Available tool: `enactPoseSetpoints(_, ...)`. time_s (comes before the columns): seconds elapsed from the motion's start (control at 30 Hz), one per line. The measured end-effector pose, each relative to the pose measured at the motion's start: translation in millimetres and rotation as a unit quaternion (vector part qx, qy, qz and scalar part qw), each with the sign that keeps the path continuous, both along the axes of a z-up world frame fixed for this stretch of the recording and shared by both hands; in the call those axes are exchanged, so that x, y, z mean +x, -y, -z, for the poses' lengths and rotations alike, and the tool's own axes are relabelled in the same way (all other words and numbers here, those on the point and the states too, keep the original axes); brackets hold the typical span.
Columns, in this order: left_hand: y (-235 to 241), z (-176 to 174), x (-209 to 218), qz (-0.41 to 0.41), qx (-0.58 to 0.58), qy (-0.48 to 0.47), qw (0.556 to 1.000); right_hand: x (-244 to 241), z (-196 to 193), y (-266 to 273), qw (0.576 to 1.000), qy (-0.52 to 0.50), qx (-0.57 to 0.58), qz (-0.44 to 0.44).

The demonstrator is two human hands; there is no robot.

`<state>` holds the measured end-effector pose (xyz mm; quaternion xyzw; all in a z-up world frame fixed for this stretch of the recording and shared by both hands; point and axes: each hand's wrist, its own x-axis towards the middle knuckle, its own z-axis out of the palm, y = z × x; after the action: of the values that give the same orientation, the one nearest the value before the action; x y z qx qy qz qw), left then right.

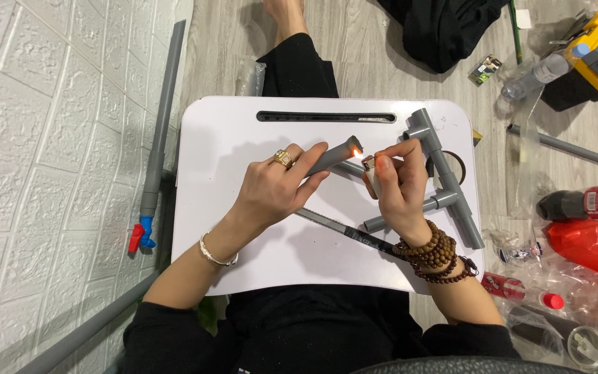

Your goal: The person assembles gray PVC pipes by inserting smaller pieces into larger ones. They use a lighter to heat the ends of the pipes to facilitate insertion and then press the pieces together to form a connected structure.

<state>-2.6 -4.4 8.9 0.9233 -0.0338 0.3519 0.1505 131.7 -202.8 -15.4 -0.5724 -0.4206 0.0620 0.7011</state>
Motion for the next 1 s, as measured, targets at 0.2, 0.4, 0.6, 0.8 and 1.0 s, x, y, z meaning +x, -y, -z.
enactPoseSetpoints(0.2, -1, 2, 1, -0.006, 0.006, 0.008, 1.0, 2, 7, 2, 1.0, -0.007, -0.002, 0.001)
enactPoseSetpoints(0.4, -1, 4, 1, -0.012, 0.0, 0.005, 1.0, 3, 6, -4, 1.0, -0.014, -0.011, 0.003)
enactPoseSetpoints(0.6, 0, 3, 3, -0.014, -0.003, 0.005, 1.0, 3, 4, -9, 0.999, -0.031, -0.022, 0.008)
enactPoseSetpoints(0.8, -2, 7, 4, -0.009, -0.007, -0.01, 1.0, 3, 5, -9, 0.999, -0.021, -0.039, 0.013)
enactPoseSetpoints(1.0, -3, 9, 6, -0.027, 0.02, -0.012, 0.999, -1, 1, -8, 0.998, -0.019, -0.047, 0.027)
